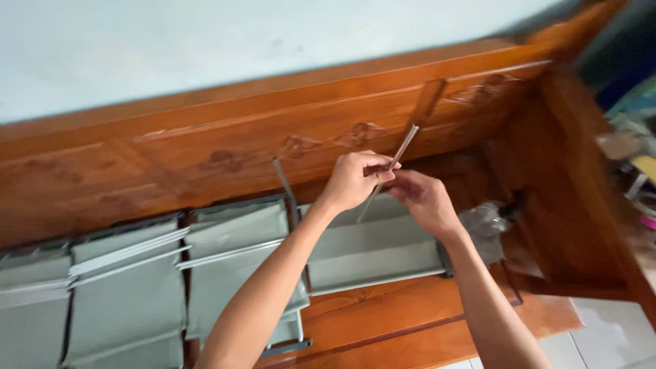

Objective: The person wipes metal rods with a cloth, then inserts them into slots on a fabric-covered frame. They continue inserting rods into multiple frames and adjust the fabric edges. The work is performed on a wooden surface with several identical frames laid out.

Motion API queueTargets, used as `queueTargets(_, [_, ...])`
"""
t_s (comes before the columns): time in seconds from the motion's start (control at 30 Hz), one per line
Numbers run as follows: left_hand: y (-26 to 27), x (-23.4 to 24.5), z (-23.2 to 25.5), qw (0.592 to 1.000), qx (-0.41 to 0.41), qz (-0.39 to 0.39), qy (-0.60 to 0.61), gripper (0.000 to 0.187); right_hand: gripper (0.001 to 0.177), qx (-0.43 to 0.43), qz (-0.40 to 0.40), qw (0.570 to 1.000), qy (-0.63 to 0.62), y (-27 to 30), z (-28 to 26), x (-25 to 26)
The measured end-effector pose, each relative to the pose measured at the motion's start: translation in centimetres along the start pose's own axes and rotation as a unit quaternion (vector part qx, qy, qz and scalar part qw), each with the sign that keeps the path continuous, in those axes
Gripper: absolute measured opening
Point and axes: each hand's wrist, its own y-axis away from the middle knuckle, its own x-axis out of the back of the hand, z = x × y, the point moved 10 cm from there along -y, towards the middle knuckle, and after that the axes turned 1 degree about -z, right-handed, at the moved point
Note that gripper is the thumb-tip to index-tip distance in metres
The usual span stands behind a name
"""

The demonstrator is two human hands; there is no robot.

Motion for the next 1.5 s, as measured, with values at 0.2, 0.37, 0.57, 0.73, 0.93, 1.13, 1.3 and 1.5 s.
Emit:
queueTargets(0.2, [-5.0, -9.6, -1.8, 0.997, -0.051, -0.058, 0.030, 0.023, 0.040, 0.072, 0.113, 0.991, -0.005, 1.4, -2.5, 9.2])
queueTargets(0.37, [-7.3, -14.5, -4.0, 0.994, -0.067, -0.080, 0.030, 0.023, 0.016, 0.029, 0.211, 0.965, 0.150, 1.3, -2.2, 14.4])
queueTargets(0.57, [-8.6, -16.2, -8.6, 0.997, 0.008, -0.074, -0.011, 0.025, 0.020, 0.046, 0.280, 0.944, 0.168, 0.4, -0.7, 16.6])
queueTargets(0.73, [-9.2, -16.1, -9.2, 0.998, 0.002, -0.027, -0.059, 0.020, 0.020, 0.073, 0.294, 0.939, 0.166, -0.3, -0.4, 17.4])
queueTargets(0.93, [-9.4, -15.1, -8.5, 0.999, -0.013, -0.021, -0.041, 0.020, 0.018, 0.084, 0.277, 0.942, 0.170, -1.0, -0.5, 16.8])
queueTargets(1.13, [-9.5, -15.6, -9.1, 0.998, 0.000, -0.038, -0.055, 0.024, 0.018, 0.111, 0.270, 0.943, 0.162, -1.1, -0.5, 16.7])
queueTargets(1.3, [-10.0, -15.5, -9.1, 0.998, -0.026, -0.038, -0.034, 0.024, 0.019, 0.092, 0.267, 0.946, 0.161, -2.0, 0.0, 17.1])
queueTargets(1.5, [-10.5, -15.2, -9.4, 0.997, -0.008, -0.035, -0.062, 0.020, 0.019, 0.095, 0.250, 0.947, 0.177, -4.0, -0.2, 17.1])
